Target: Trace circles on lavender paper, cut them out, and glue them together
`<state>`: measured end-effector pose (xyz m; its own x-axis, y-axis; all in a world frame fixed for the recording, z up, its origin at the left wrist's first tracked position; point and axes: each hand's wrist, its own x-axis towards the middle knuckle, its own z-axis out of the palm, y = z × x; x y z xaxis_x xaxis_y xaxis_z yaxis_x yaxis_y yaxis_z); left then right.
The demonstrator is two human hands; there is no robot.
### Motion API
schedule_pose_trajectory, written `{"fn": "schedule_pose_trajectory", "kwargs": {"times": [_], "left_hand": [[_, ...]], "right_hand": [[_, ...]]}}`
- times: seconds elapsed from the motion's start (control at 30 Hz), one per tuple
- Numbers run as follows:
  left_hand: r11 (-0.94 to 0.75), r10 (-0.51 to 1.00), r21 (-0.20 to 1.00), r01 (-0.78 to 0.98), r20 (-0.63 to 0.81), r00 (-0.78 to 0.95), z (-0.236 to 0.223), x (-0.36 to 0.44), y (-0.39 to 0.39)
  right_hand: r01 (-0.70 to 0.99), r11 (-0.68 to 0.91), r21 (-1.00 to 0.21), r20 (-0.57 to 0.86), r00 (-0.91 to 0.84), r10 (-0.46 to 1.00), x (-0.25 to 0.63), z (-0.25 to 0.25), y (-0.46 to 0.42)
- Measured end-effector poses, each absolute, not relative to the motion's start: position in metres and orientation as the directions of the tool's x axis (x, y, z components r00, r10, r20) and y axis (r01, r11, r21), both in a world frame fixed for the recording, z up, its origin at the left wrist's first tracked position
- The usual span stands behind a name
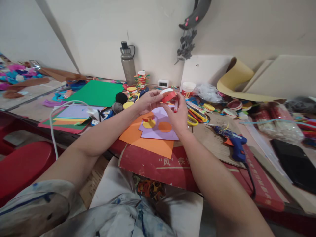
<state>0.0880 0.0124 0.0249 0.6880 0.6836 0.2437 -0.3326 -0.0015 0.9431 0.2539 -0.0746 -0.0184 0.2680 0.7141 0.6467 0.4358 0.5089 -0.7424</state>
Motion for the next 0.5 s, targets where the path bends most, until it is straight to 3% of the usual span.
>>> {"fn": "schedule_pose_trajectory", "kwargs": {"times": [0.33,0.5], "left_hand": [[0.007,0.817,0.967,-0.256,0.141,0.558,0.031,0.092,0.011],[-0.083,0.923,0.974,-0.213,0.156,0.353,0.038,0.089,0.016]], "right_hand": [[0.329,0.486,-0.809,0.579,0.31,0.754,0.254,-0.018,-0.069],[0.323,0.465,-0.824,0.56,0.35,0.751,0.265,-0.021,-0.055]]}}
